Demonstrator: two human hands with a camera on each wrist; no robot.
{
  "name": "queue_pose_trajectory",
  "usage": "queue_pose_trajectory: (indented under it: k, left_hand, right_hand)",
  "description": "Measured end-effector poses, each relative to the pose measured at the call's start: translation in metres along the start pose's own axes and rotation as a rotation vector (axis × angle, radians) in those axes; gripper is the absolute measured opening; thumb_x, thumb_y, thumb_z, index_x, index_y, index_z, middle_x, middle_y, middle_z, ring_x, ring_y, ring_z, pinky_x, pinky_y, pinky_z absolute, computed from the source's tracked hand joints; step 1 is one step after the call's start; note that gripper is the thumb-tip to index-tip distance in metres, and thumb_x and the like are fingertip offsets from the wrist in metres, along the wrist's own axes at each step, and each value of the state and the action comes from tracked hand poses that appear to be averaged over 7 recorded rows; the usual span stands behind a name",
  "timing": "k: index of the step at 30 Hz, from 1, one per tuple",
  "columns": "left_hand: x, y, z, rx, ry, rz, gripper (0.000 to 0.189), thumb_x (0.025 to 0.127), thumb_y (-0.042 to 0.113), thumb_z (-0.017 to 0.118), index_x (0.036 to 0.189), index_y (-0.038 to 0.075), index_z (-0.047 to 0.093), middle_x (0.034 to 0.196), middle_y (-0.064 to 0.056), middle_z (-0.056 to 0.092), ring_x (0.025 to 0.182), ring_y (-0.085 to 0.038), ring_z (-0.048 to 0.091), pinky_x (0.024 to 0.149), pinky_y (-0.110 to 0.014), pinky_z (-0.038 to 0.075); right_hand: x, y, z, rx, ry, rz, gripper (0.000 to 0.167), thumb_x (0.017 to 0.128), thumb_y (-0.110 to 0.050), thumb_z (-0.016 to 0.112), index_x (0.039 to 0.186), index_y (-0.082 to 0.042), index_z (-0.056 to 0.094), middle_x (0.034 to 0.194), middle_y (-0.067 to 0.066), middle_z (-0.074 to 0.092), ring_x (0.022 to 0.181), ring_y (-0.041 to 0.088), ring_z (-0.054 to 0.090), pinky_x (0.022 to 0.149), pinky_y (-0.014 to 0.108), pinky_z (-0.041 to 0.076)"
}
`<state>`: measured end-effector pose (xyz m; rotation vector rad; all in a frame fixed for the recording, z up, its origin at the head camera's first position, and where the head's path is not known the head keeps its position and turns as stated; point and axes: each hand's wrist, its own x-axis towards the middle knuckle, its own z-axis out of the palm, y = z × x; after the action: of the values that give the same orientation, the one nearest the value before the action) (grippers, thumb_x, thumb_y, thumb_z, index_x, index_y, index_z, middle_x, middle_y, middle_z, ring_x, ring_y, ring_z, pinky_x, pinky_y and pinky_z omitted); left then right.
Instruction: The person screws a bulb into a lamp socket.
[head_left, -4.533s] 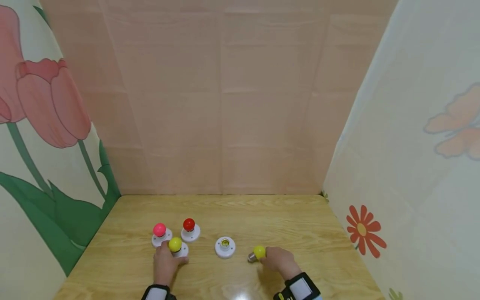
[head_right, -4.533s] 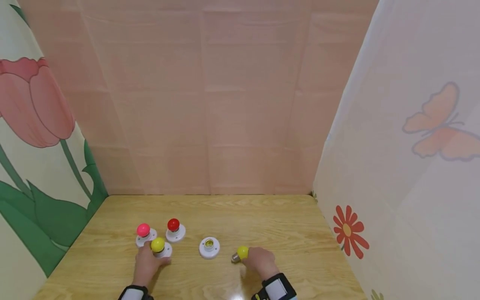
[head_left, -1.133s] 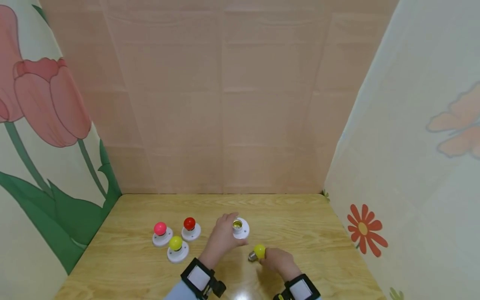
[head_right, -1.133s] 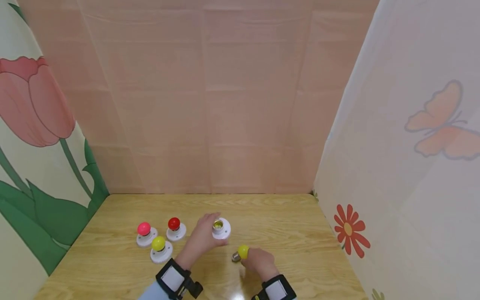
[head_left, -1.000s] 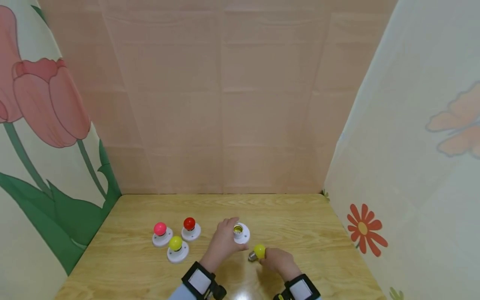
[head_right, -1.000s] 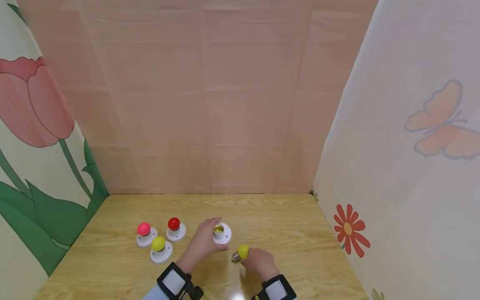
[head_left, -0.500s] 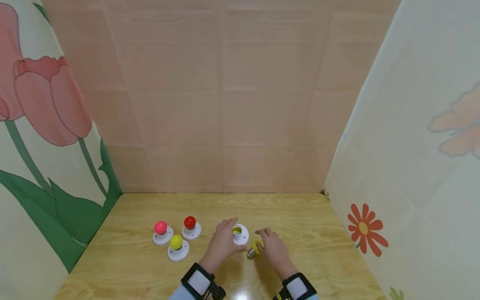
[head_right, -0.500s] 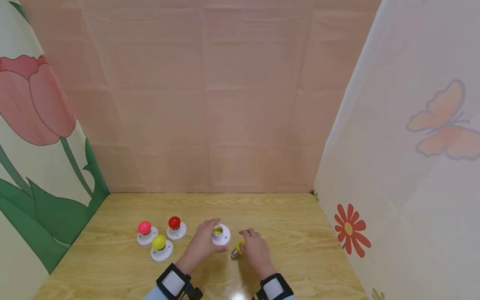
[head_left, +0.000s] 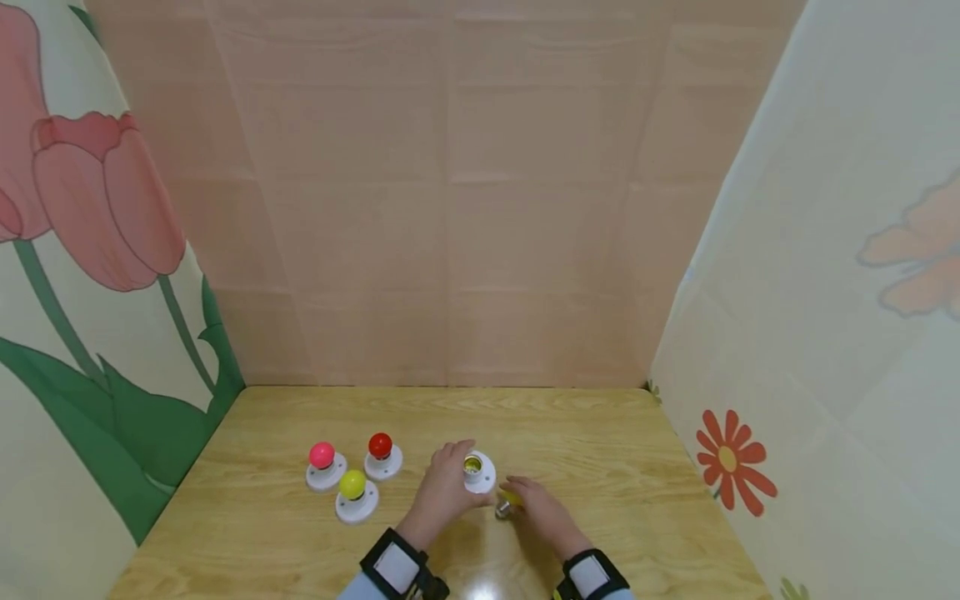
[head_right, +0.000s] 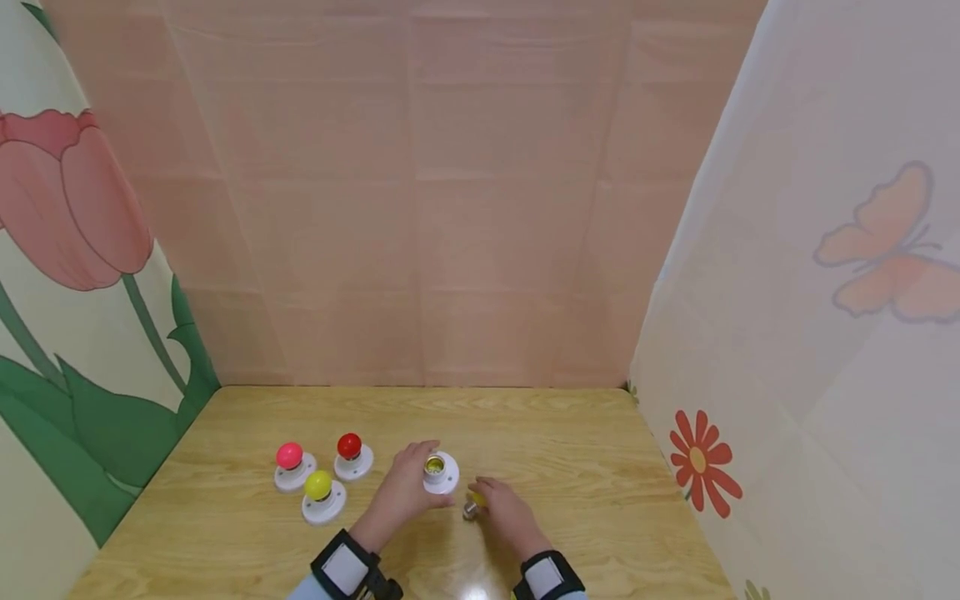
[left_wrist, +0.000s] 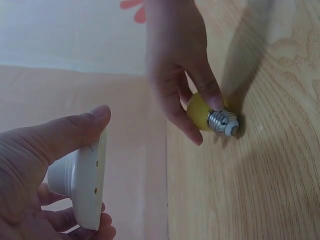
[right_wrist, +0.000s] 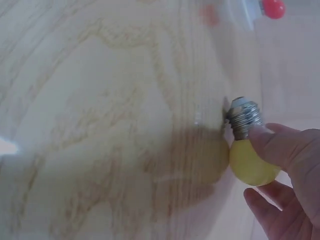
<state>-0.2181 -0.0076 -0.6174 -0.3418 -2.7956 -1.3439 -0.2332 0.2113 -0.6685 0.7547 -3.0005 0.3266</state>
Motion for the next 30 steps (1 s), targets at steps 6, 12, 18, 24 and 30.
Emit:
queue_pose_trajectory:
  k: [6,12,18,24,30]
  left_hand:
    - [0.001,0.000,0.001,0.009,0.010,0.025,0.092,0.061,0.040,0.090,0.136,0.006,0.049,0.125,-0.013,0.057,0.116,-0.031,0.053,0.095,-0.046,0.050]
    - [0.000,0.000,0.005,-0.002,-0.005,0.011,0.090,0.062,0.035,0.090,0.136,0.006,0.049,0.127,-0.013,0.056,0.115,-0.031,0.053,0.096,-0.046,0.049]
    - [0.000,-0.002,0.009,0.003,0.001,0.009,0.089,0.062,0.035,0.090,0.136,0.006,0.050,0.125,-0.013,0.057,0.114,-0.030,0.054,0.095,-0.045,0.049]
    - [0.000,-0.002,0.010,-0.017,-0.013,-0.007,0.089,0.061,0.032,0.091,0.136,0.007,0.050,0.125,-0.013,0.057,0.113,-0.030,0.053,0.095,-0.047,0.049]
    - [-0.001,0.001,0.012,-0.021,-0.025,-0.015,0.088,0.062,0.031,0.091,0.136,0.007,0.050,0.123,-0.013,0.057,0.112,-0.030,0.053,0.094,-0.047,0.049]
  right_hand:
    - [0.000,0.006,0.006,0.057,0.021,0.018,0.031,0.084,-0.005,0.069,0.115,-0.003,0.064,0.118,0.013,0.063,0.109,0.031,0.062,0.095,0.047,0.050]
    - [-0.003,0.005,0.013,0.087,0.108,-0.016,0.029,0.080,0.000,0.070,0.109,-0.002,0.063,0.110,0.011,0.062,0.102,0.027,0.063,0.090,0.044,0.052]
    - [-0.004,0.002,0.015,0.107,0.142,-0.022,0.031,0.078,0.003,0.071,0.107,-0.002,0.062,0.108,0.010,0.062,0.098,0.026,0.063,0.087,0.043,0.053]
    - [-0.003,-0.001,0.013,0.128,0.127,-0.022,0.029,0.079,0.001,0.071,0.106,-0.002,0.062,0.106,0.009,0.062,0.098,0.026,0.063,0.088,0.044,0.053]
    - [-0.005,-0.005,0.008,0.145,0.088,0.024,0.029,0.080,0.004,0.069,0.108,-0.002,0.061,0.108,0.010,0.061,0.101,0.027,0.062,0.090,0.045,0.052]
